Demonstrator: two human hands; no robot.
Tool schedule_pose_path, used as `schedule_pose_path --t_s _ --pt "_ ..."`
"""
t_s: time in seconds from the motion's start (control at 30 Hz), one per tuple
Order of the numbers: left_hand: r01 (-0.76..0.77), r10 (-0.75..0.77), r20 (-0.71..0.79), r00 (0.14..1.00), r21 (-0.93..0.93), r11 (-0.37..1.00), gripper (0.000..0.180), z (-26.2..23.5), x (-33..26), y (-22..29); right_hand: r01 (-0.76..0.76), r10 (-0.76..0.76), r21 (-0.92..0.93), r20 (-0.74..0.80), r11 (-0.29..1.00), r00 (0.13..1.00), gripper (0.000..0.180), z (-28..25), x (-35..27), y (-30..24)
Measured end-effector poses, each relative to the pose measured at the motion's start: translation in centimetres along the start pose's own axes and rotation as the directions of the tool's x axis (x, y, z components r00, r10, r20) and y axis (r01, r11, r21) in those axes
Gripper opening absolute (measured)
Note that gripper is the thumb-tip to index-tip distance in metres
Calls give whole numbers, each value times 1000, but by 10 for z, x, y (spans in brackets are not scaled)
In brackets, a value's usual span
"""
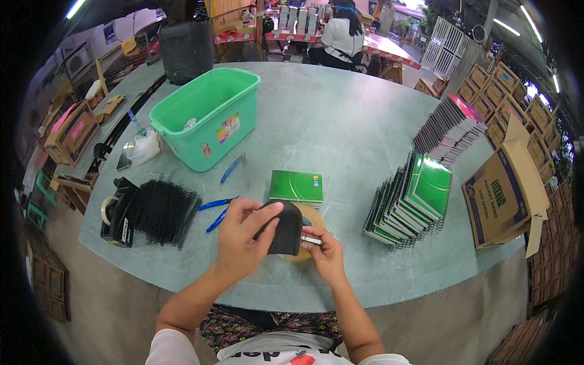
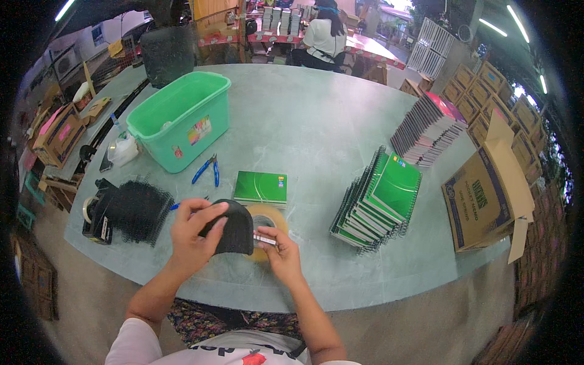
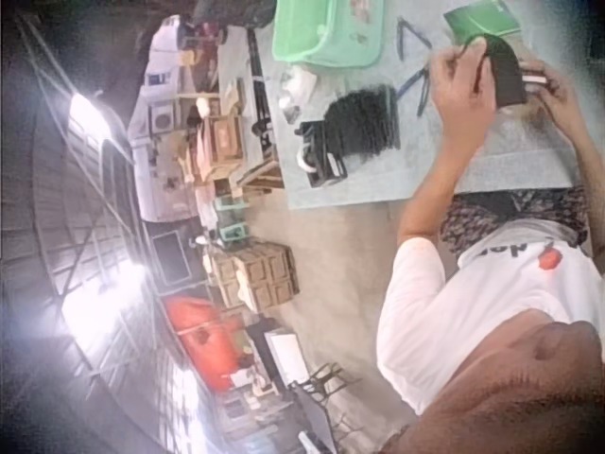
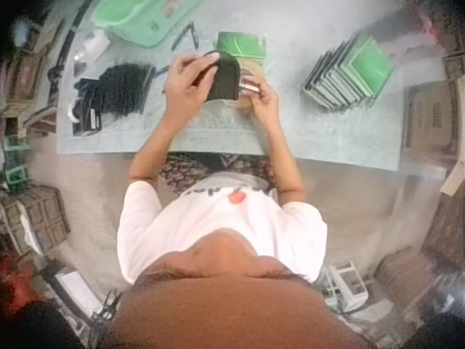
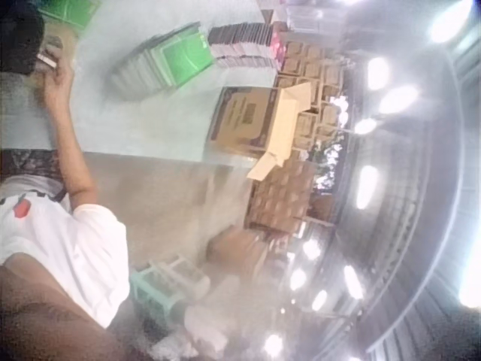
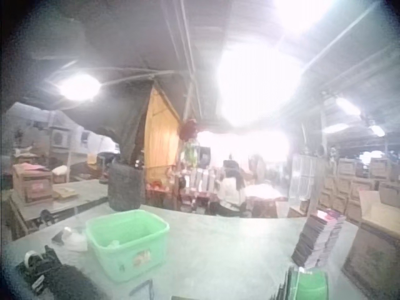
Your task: The person threads a plastic spiral spine through the holes of green notebooks by hand, occasionally using pliers to trim or adjust the wire and applying tape to the ends.
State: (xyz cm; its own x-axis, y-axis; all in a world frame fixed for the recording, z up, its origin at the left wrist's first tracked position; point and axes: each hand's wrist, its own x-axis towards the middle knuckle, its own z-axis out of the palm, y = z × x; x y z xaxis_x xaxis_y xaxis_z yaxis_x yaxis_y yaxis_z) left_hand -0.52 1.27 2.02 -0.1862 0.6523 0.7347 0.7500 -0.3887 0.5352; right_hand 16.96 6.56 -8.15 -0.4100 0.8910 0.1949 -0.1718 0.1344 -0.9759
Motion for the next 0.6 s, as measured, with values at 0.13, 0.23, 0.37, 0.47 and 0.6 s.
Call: schedule_pose_path --t_s 0.13,0.23,0.37,0.47,0.6 --pt "-65 78 490 868 -44 997 30 13 -41 -12 -42 42 68 -11 997 999 32 -3 5 3" --pt "90 0 649 761 -105 990 29 12 -73 -20 -18 17 50 17 999 1000 27 -4 7 4" --pt "-140 104 434 895 53 989 27 19 -75 -23 6 -8 31 39 1000 999 22 1 10 1" --pt "-267 199 348 916 161 950 26 16 -24 -7 -13 17 -51 65 999 998 21 -1 11 6" --pt "-350 259 476 840 111 930 22 29 -23 -33 15 -21 -262 -21 965 1000 18 3 8 -11"
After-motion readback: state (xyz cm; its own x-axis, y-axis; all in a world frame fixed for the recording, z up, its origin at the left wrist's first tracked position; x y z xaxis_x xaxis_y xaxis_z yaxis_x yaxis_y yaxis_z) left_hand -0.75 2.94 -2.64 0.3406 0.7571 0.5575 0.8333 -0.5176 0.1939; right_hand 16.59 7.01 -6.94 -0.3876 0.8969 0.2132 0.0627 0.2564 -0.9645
